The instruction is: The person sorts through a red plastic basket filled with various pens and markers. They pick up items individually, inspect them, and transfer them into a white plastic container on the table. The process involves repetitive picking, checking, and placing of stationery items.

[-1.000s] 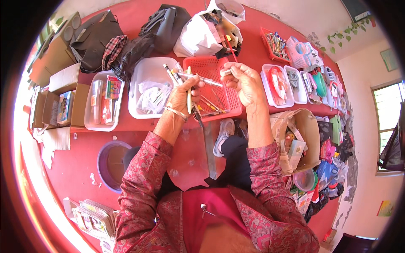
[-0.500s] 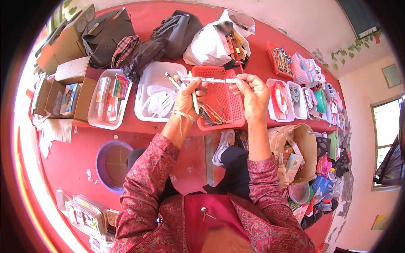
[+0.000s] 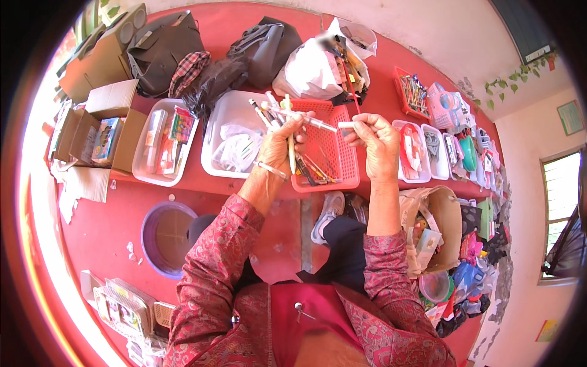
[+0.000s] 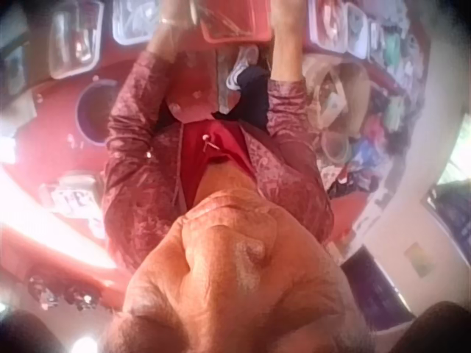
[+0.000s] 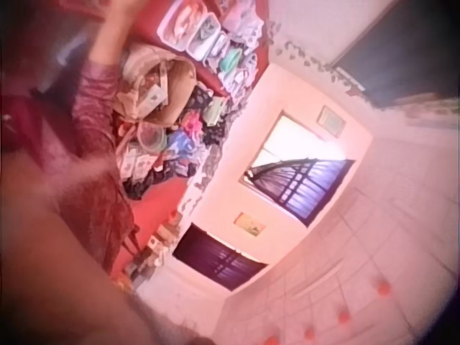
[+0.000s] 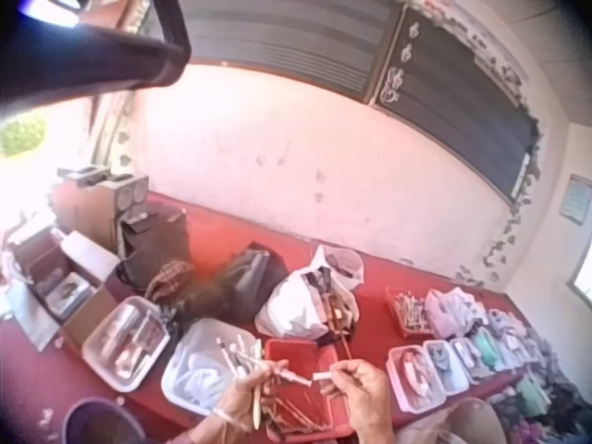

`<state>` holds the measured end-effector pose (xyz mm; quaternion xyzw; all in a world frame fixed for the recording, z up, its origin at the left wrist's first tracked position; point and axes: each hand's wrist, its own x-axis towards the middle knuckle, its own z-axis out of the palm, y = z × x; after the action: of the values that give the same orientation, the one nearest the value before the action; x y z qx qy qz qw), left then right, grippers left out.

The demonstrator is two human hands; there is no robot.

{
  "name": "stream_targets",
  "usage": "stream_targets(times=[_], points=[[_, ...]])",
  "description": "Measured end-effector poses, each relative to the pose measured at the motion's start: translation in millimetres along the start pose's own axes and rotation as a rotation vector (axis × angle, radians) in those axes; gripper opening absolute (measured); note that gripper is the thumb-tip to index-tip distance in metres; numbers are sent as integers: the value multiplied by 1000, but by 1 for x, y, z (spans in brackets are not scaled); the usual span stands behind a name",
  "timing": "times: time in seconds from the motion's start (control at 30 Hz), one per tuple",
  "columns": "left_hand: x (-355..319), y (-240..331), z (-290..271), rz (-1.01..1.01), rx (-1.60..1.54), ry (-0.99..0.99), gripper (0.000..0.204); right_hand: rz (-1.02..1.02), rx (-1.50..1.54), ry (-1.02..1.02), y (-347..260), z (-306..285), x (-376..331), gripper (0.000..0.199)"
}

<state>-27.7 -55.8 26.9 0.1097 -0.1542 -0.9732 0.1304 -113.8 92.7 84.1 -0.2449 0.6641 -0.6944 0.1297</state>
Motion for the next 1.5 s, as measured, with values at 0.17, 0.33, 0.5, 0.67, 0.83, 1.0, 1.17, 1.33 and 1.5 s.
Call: stream_targets(times=[0.17,0.33,0.5,0.67,0.83,1.0,1.17,1.33,1.5], points=[[-3,1,-3,-63,24,-105,14,34,11,-43,-3,-2,0,10],[-4,-2,-5,-123,112,-133,13,18,32,-47,-6,-3,1,11],[-16,-3,8,-279,355,-119,17,-26,30,-23,-7,-9,3,15],[-23,-7,16,-292,452,-240,19,-62,-46,21,-14,-15,5,15],[-27,-6,15,-363,550,-264,24,-94,-148,17,-16,-20,6,16],[-28,-10,20,-384,519,-259,29,-129,-209,-68,-11,-21,6,18],[-27,-14,14,-334,503,-269,28,-172,-204,-55,-11,-27,7,17],[-28,-13,14,-348,508,-255,26,-179,-256,-133,-14,-27,5,17],[-26,-16,10,-326,496,-259,24,-194,-367,-205,-18,-21,2,17]])
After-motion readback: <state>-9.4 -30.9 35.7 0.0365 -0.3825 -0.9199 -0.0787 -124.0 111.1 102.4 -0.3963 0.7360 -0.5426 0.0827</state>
